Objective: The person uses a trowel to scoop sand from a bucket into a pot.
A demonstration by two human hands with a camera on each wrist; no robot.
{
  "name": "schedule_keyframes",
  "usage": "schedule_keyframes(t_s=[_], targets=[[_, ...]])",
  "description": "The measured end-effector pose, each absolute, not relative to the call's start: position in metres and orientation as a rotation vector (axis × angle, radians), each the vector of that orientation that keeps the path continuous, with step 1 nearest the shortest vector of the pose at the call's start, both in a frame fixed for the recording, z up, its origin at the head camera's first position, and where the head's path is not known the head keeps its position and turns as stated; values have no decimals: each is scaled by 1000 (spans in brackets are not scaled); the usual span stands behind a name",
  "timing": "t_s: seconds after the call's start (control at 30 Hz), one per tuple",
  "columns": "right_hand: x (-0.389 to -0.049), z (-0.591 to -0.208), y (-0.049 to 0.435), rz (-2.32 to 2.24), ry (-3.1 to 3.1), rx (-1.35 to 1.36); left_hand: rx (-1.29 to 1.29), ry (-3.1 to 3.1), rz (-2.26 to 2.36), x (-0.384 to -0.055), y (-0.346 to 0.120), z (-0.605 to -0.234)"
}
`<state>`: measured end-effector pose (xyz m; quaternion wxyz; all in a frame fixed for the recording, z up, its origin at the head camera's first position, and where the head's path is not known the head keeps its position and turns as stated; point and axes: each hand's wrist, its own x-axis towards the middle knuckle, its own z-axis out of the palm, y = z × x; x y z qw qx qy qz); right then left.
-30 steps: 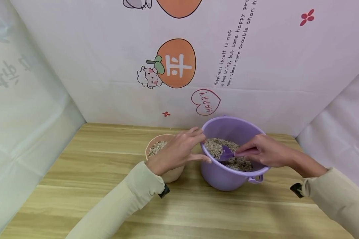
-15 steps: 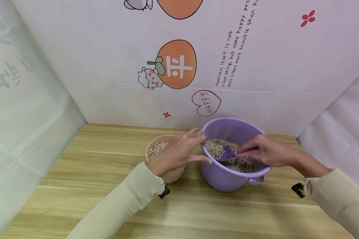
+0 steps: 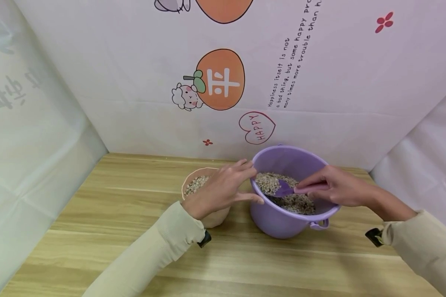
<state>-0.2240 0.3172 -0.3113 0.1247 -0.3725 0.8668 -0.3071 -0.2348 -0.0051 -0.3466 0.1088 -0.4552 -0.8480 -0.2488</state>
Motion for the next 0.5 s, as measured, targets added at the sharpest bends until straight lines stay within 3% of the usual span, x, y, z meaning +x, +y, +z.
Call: schedule_keyframes(t_s=[0.5], targets=[[-220,-310,321,-944,2554,-1115,-1329,-2512,-712,-234,-5,-346]])
